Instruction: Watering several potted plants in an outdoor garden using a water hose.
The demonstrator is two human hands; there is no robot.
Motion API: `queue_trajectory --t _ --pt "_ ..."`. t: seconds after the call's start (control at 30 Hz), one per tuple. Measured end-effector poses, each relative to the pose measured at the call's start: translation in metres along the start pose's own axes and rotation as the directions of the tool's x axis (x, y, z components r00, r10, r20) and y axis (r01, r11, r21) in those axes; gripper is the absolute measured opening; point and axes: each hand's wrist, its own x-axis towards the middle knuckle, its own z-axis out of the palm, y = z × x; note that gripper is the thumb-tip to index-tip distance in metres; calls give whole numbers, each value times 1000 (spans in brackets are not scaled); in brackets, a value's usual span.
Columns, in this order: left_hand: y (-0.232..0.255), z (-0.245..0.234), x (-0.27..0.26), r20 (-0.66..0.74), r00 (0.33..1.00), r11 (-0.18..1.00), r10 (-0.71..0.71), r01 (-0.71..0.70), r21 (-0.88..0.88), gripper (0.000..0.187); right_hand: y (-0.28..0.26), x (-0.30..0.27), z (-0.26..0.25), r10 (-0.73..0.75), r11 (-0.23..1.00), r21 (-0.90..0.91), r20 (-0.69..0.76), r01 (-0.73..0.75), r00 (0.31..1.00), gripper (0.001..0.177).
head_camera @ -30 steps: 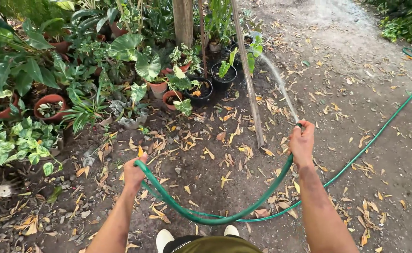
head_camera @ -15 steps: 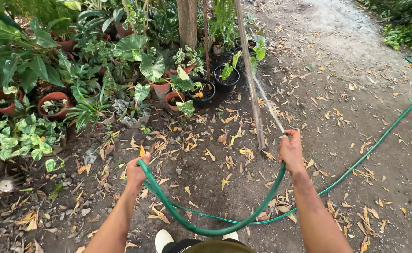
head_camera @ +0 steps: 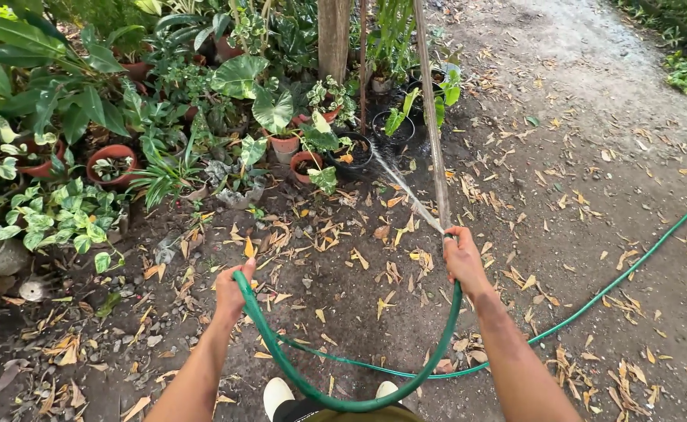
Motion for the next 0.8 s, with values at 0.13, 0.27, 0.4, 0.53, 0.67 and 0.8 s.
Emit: queue_trajectory --t 0.13,0.27,0.4,0.53,0.67,0.8 --pt "-3 -5 -3 -21 999 999 40 -39 3 55 -8 -6 12 8 999 -50 18 -7 1000 25" --pt "-2 -10 -5 -14 1000 999 -18 18 -50 53 -14 -8 15 2 996 -86 18 -1 1000 23" --pt "2 -15 -7 -24 1000 1000 -11 11 -17 53 -20 -3 12 -34 996 -79 -18 32 999 24" --pt "8 -18 -9 -24 1000 999 -11 10 -37 55 -31 -5 11 -53 996 -74 -22 52 998 24" --pt "6 -17 -8 -29 1000 1000 -10 9 -27 55 -36 -8 13 -46 990 -136 6 46 999 25" --pt "6 -15 -9 -17 1000 999 -10 9 -46 54 -38 -12 17 7 986 -168 45 1 999 23"
